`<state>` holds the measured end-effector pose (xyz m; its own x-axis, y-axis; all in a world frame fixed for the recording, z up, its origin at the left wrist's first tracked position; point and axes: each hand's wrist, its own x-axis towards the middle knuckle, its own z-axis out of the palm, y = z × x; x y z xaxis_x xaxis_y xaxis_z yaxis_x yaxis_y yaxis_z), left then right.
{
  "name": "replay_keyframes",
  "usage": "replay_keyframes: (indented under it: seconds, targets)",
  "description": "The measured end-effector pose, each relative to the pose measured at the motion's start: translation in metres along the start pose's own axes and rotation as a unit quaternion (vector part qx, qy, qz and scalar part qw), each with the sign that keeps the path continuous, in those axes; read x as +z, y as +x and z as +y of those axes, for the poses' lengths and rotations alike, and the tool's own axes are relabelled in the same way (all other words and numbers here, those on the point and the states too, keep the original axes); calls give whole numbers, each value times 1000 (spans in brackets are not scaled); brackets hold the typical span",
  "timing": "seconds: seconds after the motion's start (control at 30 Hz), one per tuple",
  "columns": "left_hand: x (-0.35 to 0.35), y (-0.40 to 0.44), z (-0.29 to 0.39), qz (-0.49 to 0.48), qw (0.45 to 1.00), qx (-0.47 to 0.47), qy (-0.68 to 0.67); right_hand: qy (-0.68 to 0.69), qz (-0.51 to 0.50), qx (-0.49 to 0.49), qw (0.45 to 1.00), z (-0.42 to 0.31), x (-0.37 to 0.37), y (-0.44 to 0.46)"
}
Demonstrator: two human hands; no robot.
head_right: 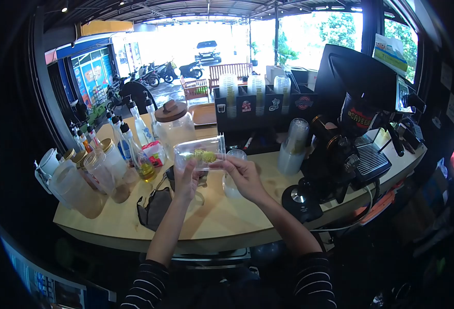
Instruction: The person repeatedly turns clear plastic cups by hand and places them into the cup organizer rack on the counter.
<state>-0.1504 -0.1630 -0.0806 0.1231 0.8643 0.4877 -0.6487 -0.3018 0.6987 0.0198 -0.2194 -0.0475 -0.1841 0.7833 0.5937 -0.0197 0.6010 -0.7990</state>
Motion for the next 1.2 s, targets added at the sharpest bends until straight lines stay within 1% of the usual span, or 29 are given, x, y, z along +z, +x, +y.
replay_keyframes:
  seconds: [0.03,0.1,0.13,0.2,0.23,0.27,0.3,0.33,0.37,0.4,0.43,0.5,0.53,0.57,0.6,0.63,0.67,0.7,0.73,0.77,0.83,0.87,0.9,0.97,1.0,1.03,1.1,1.17,1.2]
  targets:
    - [7,2,-1,-2,1000,0,0,6,-11,-4,1000,0,1,1]
    - [24,6,-1,42,995,-26,-87,30,-14,-15,999,3,-3,2]
    - [30,11,-2,40,995,-27,-87,35,-17,5,999,7,-8,2]
    - [41,26,-5,14,997,33,-66,38,-21,22,999,10,-21,7]
    - [44,33,-3,12,997,34,-67,20,10,-1,1000,10,-29,11]
    - [46,41,0,-5,998,56,10,1,42,-24,999,9,-37,16]
    - [50,49,3,-22,993,78,87,-1,44,-26,999,1,-45,22]
    - [58,57,6,-23,989,92,114,-129,96,-76,984,-13,-53,29]
    - [66,65,6,-25,989,94,113,-253,146,-125,948,-26,-60,37]
    - [74,74,5,-66,977,135,152,-264,121,-142,946,-35,-67,45]
    - [81,84,4,-107,959,177,191,-264,123,-145,946,-44,-70,54]
    - [95,103,-4,-117,953,185,209,-328,60,-253,908,-57,-74,75]
    - [103,111,-6,-133,937,185,266,-360,46,-247,899,-58,-78,84]
    - [110,120,-9,-148,917,185,321,-360,49,-250,898,-58,-84,94]
    - [113,133,-15,-161,908,188,338,-398,53,-243,883,-56,-90,105]
    - [115,148,-23,-162,907,188,339,-435,55,-234,868,-54,-98,115]
    - [116,162,-31,-133,909,221,328,-409,50,-219,884,-52,-107,127]
    - [117,171,-38,-103,908,252,317,-407,51,-218,886,-46,-120,141]
    - [117,177,-42,-59,919,232,314,-411,89,-238,876,-41,-134,155]
    - [114,184,-46,-58,918,231,316,-414,127,-257,864,-35,-147,169]
    - [105,196,-52,-60,846,176,501,-377,154,-240,881,-34,-167,193]
    - [104,194,-52,-114,790,193,570,-378,164,-274,869,-26,-177,208]
    - [101,195,-58,-112,790,192,571,-349,172,-250,887,-22,-181,217]
    - [92,203,-75,-166,755,175,610,-369,177,-208,888,-10,-190,235]
    - [88,207,-81,-170,737,169,632,-368,177,-210,889,-2,-195,244]
    - [90,207,-80,-169,736,170,633,-378,158,-207,889,4,-198,252]
    - [90,206,-78,-182,665,146,709,-383,136,-204,890,12,-201,263]
    - [89,206,-73,-186,669,139,706,-407,100,-69,905,12,-202,269]
    - [90,205,-71,-193,675,134,700,-409,94,-50,906,18,-203,275]
